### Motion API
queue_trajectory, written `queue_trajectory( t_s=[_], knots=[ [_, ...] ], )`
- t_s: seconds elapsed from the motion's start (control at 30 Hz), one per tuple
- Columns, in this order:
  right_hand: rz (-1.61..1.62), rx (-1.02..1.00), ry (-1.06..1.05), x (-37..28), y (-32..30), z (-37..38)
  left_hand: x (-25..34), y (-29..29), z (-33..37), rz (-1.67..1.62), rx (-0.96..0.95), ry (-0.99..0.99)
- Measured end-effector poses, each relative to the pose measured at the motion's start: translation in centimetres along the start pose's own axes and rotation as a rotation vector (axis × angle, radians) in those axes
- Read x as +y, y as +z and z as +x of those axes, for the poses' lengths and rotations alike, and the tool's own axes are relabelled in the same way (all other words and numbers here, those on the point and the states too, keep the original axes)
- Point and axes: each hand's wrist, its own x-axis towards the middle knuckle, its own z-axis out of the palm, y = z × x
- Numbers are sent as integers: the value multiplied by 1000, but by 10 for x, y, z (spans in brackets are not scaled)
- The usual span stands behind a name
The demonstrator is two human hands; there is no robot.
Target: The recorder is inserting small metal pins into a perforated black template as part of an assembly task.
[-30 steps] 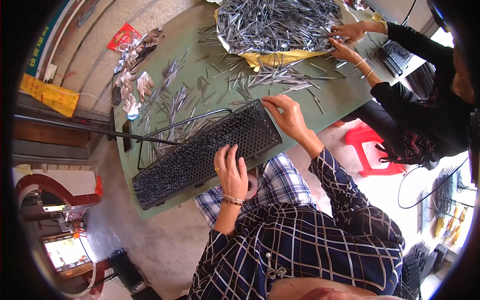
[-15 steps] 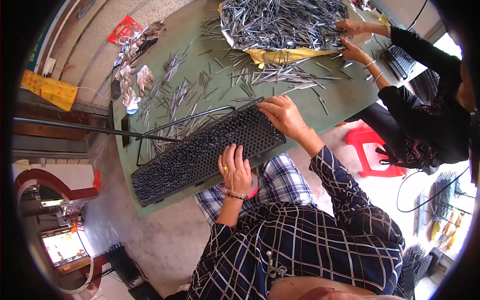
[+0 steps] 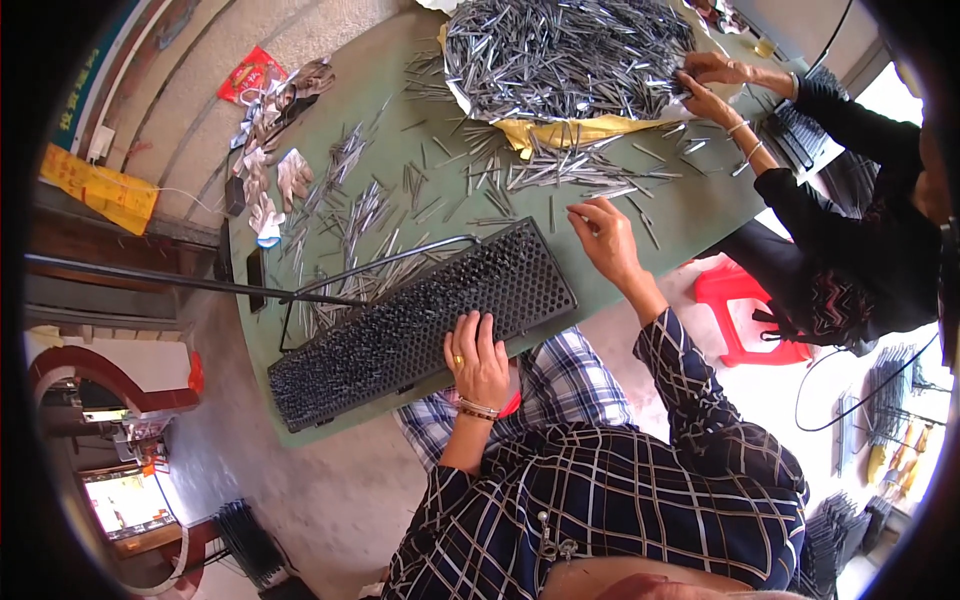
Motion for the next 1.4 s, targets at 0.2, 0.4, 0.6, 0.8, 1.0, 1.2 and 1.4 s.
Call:
queue_trajectory(
  t_s=[0.2,0.4,0.6,0.8,1.0,1.2,1.4],
  knots=[
    [-150,12,-113,15,-1,81,0,1,1,5,-2,-10],
    [-572,-41,-4,62,9,186,1,-10,6,-126,-17,-28],
    [-774,-245,229,77,10,228,-1,-6,3,-68,-40,-35],
    [-987,-165,259,95,-15,253,2,-10,7,-2,-54,-39],
    [-960,-306,308,89,-15,296,-2,-6,4,-19,-84,-66],
    [-914,-310,435,124,-14,320,2,-5,4,-3,-69,-63],
    [-803,-433,468,121,-7,339,2,-4,4,14,-88,-87]
  ],
)
